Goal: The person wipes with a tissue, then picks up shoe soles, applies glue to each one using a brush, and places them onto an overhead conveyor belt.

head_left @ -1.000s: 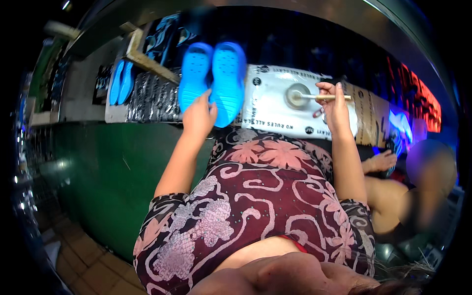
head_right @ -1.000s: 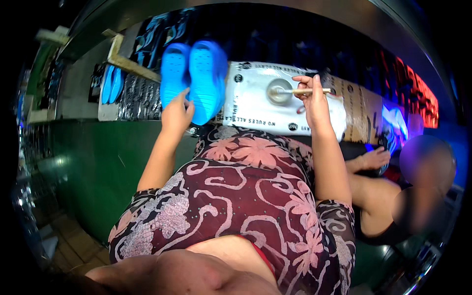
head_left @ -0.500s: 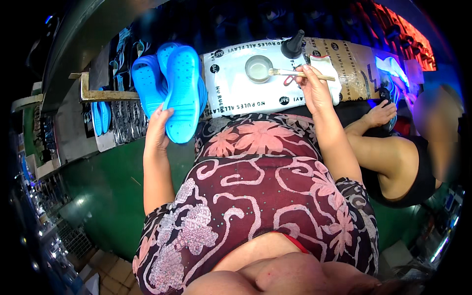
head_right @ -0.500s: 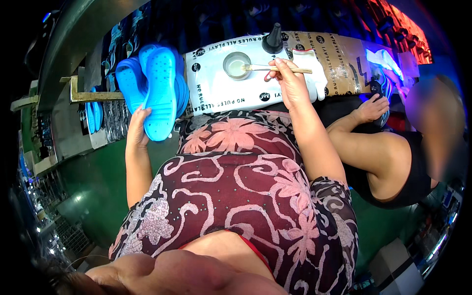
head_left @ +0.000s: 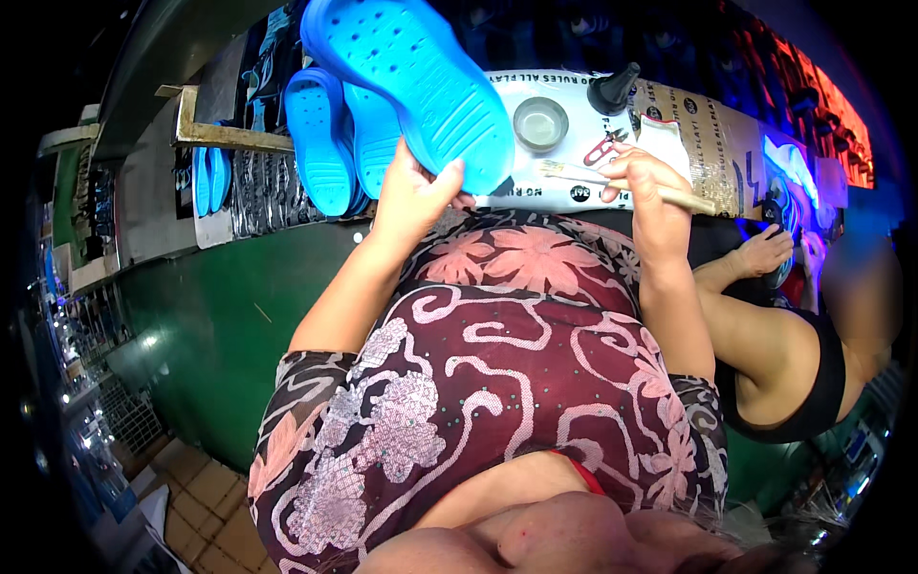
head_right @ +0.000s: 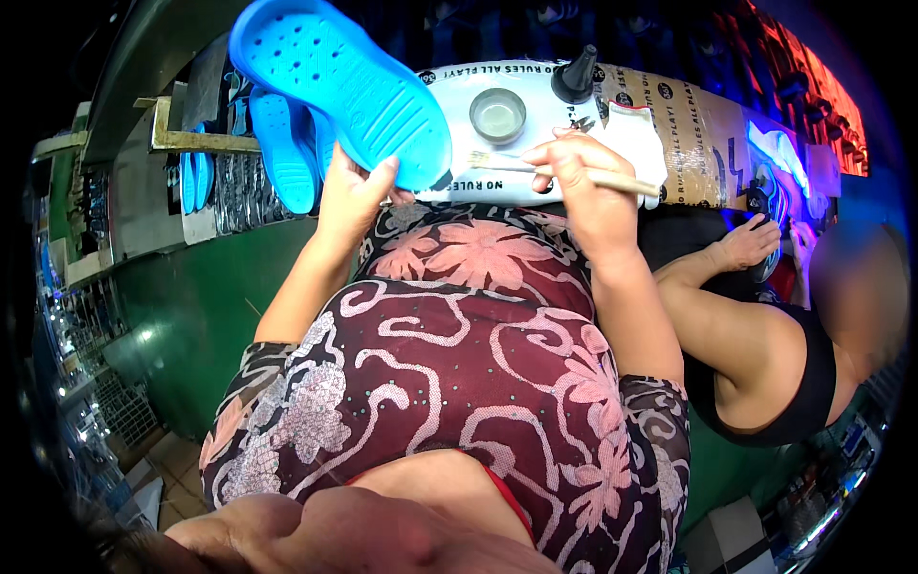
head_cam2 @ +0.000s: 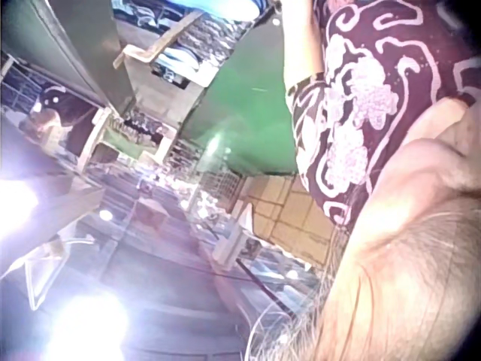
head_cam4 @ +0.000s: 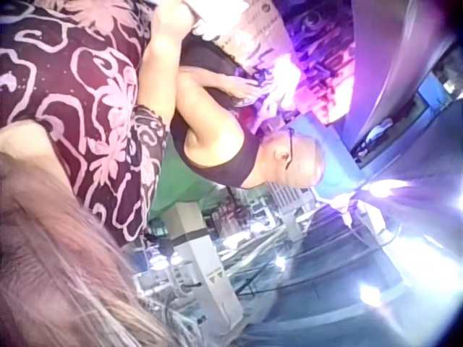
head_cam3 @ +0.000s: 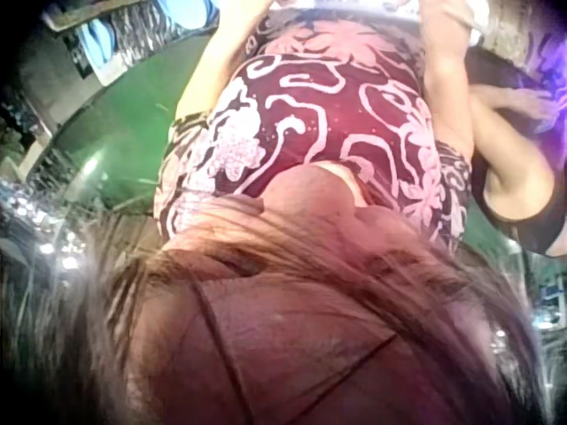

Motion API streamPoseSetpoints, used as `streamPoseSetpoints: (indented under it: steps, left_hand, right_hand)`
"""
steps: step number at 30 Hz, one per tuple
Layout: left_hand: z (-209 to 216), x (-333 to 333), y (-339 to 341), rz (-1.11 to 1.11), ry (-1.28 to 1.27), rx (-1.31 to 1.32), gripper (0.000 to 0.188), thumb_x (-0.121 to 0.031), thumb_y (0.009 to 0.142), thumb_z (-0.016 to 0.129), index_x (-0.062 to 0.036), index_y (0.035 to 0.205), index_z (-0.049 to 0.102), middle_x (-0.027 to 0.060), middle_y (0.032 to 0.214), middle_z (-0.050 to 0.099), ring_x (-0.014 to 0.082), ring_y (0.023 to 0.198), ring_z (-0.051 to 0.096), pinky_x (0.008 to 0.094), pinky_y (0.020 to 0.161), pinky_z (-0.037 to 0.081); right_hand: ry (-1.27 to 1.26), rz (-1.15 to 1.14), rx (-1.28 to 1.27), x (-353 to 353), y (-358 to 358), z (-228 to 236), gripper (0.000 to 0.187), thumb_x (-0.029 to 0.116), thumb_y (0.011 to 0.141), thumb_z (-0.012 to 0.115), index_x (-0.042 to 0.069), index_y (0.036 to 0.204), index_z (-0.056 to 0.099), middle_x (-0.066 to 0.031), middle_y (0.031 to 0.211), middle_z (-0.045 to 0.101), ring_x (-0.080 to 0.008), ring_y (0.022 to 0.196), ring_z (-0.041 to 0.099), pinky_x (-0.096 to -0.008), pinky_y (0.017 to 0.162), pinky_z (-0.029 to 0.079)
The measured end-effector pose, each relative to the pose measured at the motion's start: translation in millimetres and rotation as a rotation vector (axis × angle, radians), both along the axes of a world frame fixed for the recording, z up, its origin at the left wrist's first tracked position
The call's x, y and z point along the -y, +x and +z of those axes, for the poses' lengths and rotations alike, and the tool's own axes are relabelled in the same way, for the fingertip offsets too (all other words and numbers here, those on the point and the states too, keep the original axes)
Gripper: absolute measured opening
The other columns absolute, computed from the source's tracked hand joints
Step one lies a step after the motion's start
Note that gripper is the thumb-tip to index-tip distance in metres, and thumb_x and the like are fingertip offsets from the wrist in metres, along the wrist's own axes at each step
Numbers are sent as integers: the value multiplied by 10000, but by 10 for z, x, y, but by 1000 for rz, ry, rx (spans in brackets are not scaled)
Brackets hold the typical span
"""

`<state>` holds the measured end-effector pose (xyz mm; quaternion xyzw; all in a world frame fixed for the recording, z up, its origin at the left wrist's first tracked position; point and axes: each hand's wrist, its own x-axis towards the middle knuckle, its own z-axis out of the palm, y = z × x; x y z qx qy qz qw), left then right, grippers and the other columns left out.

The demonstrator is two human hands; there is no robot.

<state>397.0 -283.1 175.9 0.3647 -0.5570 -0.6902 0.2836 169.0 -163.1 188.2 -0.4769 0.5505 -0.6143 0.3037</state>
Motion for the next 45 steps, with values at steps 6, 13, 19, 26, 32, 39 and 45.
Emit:
streamPoseSetpoints:
  steps: [6,13,19,26,32,39,45]
  left_hand:
    - [71,13,-112,82,-406,93,449,-74,810,588,49,1171,351,143,898,591,159,636,617,258,534,526]
    - [116,-8,-122,124,-452,126,478,-96,754,591,64,1168,415,140,870,636,159,746,627,285,684,505]
    - [99,6,-75,129,-517,166,525,-87,732,601,58,1198,409,143,885,642,174,772,627,291,710,497]
    - [125,4,-67,116,-480,182,538,-90,728,600,59,1208,405,154,894,640,177,792,628,295,725,495]
    - [74,3,-41,163,-504,168,516,-92,728,597,63,1187,419,152,885,640,175,780,630,288,713,496]
    - [-59,33,-47,202,-835,108,408,-46,690,627,33,1062,482,124,786,631,184,653,626,288,617,496]
    - [-130,39,25,85,-901,146,379,5,742,616,71,1084,468,142,979,606,178,841,603,288,754,484]
  right_hand:
    - [-172,59,-428,89,166,150,186,183,830,610,48,720,675,-48,628,620,-186,592,534,-347,791,399]
    - [-190,71,-617,204,284,112,163,175,790,639,56,682,667,-33,588,595,-196,561,534,-343,740,402]
    - [-157,-22,-609,132,227,138,154,188,795,636,78,694,675,-28,594,595,-190,570,546,-371,819,403]
    - [-203,54,-705,224,296,125,150,196,787,642,84,691,670,-21,579,569,-193,580,540,-360,820,401]
    - [-208,-16,-668,188,254,111,125,200,777,658,98,708,676,-10,605,589,-183,601,555,-364,829,398]
    - [-231,82,-714,174,289,65,123,216,774,666,108,717,672,-1,617,597,-175,620,563,-374,842,401]
    - [-308,-6,-681,224,317,100,130,220,764,676,109,697,666,8,607,594,-165,611,561,-367,838,398]
